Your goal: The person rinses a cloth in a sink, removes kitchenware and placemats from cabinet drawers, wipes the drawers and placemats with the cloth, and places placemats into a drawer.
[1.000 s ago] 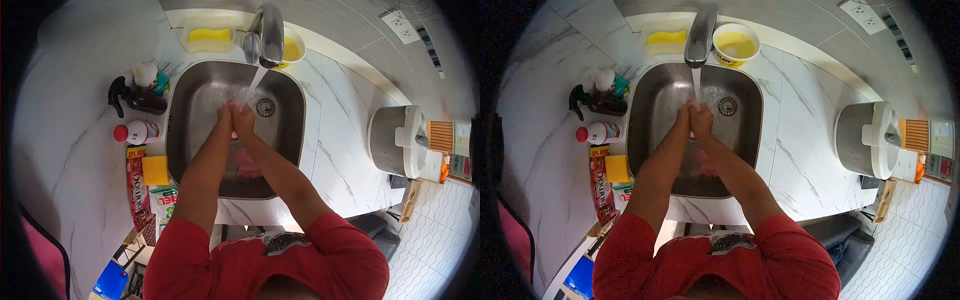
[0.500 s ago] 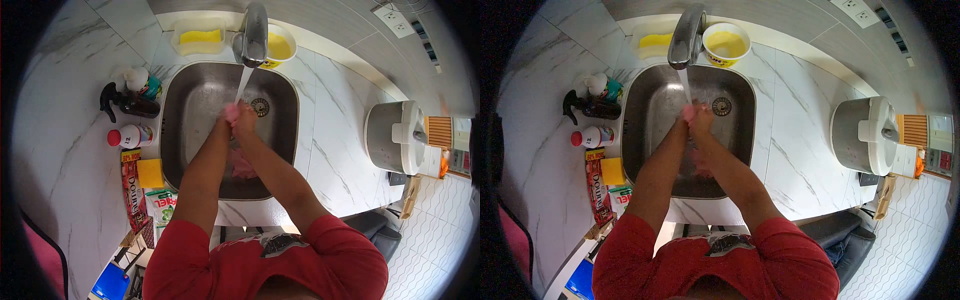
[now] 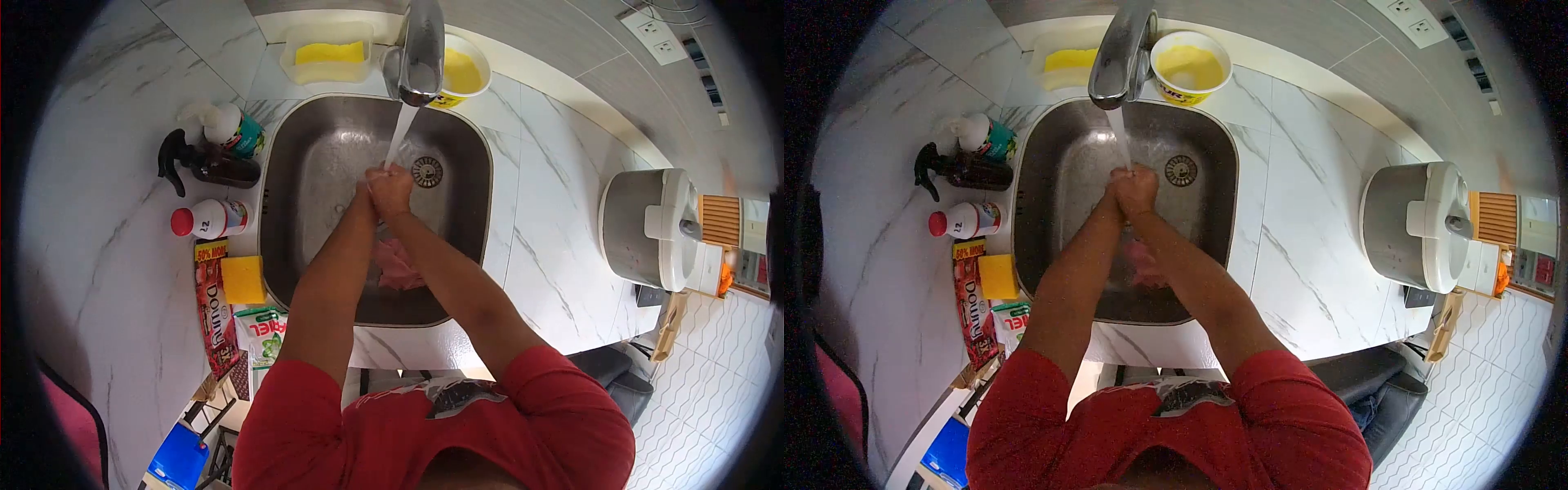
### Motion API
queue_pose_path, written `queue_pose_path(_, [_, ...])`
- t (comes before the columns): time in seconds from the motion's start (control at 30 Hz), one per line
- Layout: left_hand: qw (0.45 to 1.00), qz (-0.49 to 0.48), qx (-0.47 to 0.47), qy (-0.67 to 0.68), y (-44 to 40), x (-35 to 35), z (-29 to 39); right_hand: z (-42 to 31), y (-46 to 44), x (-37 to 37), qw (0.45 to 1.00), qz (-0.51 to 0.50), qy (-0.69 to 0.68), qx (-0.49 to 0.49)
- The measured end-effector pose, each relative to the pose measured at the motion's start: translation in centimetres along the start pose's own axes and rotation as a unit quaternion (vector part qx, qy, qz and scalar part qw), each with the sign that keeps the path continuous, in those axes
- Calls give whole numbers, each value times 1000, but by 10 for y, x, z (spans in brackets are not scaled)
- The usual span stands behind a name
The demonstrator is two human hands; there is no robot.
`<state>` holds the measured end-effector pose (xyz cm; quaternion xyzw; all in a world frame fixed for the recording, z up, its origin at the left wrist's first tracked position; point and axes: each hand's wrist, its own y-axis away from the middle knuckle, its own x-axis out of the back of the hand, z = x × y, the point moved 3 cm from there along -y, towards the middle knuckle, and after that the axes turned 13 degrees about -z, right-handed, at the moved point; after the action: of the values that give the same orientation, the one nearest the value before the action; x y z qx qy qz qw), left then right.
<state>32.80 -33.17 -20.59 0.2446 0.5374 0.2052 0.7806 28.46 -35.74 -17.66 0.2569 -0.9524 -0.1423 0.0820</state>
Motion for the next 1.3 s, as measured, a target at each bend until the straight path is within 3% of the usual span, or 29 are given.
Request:
queue_pose_path(0.03, [999,33,7,-32,10,-12,1,5,-6,5,1000,-2,-1,-1])
queue_pose_path(0.1, [990,97,23,-96,24,-33,1,-2,-20,25,955,7,236,178])
queue_pose_path(0.13, [983,128,31,-128,26,-35,1,-18,-21,31,955,7,235,178])
queue_pose_path(0.2, [987,107,11,-120,13,-19,-1,-35,-23,41,979,54,195,-32])
queue_pose_path(0.23, [990,83,-10,-111,1,-9,-2,-30,-21,36,979,53,196,-31])
queue_pose_path(0.3, [982,55,-21,-180,-22,20,-3,-16,-10,16,985,32,67,153])
queue_pose_path(0.4, [920,-25,-55,-387,-43,51,7,-17,9,-1,999,-30,-9,28])
queue_pose_path(0.43, [888,-51,-66,-452,-40,46,10,-21,9,2,999,-29,-9,27])
queue_pose_path(0.47, [888,-47,-65,-453,-36,42,5,-27,9,6,995,4,91,34])
queue_pose_path(0.5, [959,30,-42,-278,2,-1,8,-30,6,11,980,36,190,42])
queue_pose_path(0.53, [990,104,-17,-89,29,-31,7,-9,-15,23,980,36,189,41])
queue_pose_path(0.6, [986,108,-8,-125,44,-46,10,53,-66,52,943,43,328,22])
queue_pose_path(0.63, [981,115,-1,-158,47,-45,12,34,-60,56,944,41,326,21])
queue_pose_path(0.7, [983,74,-13,-169,27,-1,14,9,-52,61,916,-72,354,-176])
queue_pose_path(0.73, [983,29,-27,-179,6,27,12,7,-50,63,916,-70,355,-175])
queue_pose_path(0.77, [983,26,-26,-180,-25,62,-3,7,-47,60,958,-126,214,-142])
queue_pose_path(0.8, [895,53,-203,-394,-55,96,-9,5,-43,56,976,-181,67,-105])
queue_pose_path(0.83, [729,78,-365,-574,-65,105,-10,0,-41,57,976,-181,67,-103])
queue_pose_path(0.87, [728,77,-367,-574,-60,98,-7,-7,-39,56,961,-250,69,-92])
queue_pose_path(0.9, [784,-19,-276,-556,-57,83,-8,-15,-35,57,942,-317,71,-80])
queue_pose_path(0.93, [823,-115,-179,-526,-50,66,-10,-31,-26,63,943,-315,73,-79])
queue_pose_path(0.97, [823,-118,-180,-526,-37,48,-5,-55,-12,71,954,-287,8,-84])
queue_pose_path(1.03, [891,-29,-125,-436,-3,17,7,-69,-3,90,961,-255,-56,-87])
queue_pose_path(1.1, [917,-38,-142,-372,35,-20,16,-55,-4,111,973,-144,-137,-118])
queue_pose_path(1.13, [938,-46,-159,-305,52,-34,17,-51,1,108,973,-145,-139,-118])
queue_pose_path(1.2, [937,-56,-179,-293,77,-54,13,-40,14,97,956,-98,-112,-252])
queue_pose_path(1.23, [938,-66,-196,-278,84,-59,12,-36,17,88,956,-99,-115,-251])
queue_pose_path(1.27, [937,-65,-196,-281,90,-62,13,-29,20,76,936,-111,-193,-273])
queue_pose_path(1.3, [961,-76,-191,-185,94,-62,13,-24,24,64,909,-122,-269,-294])
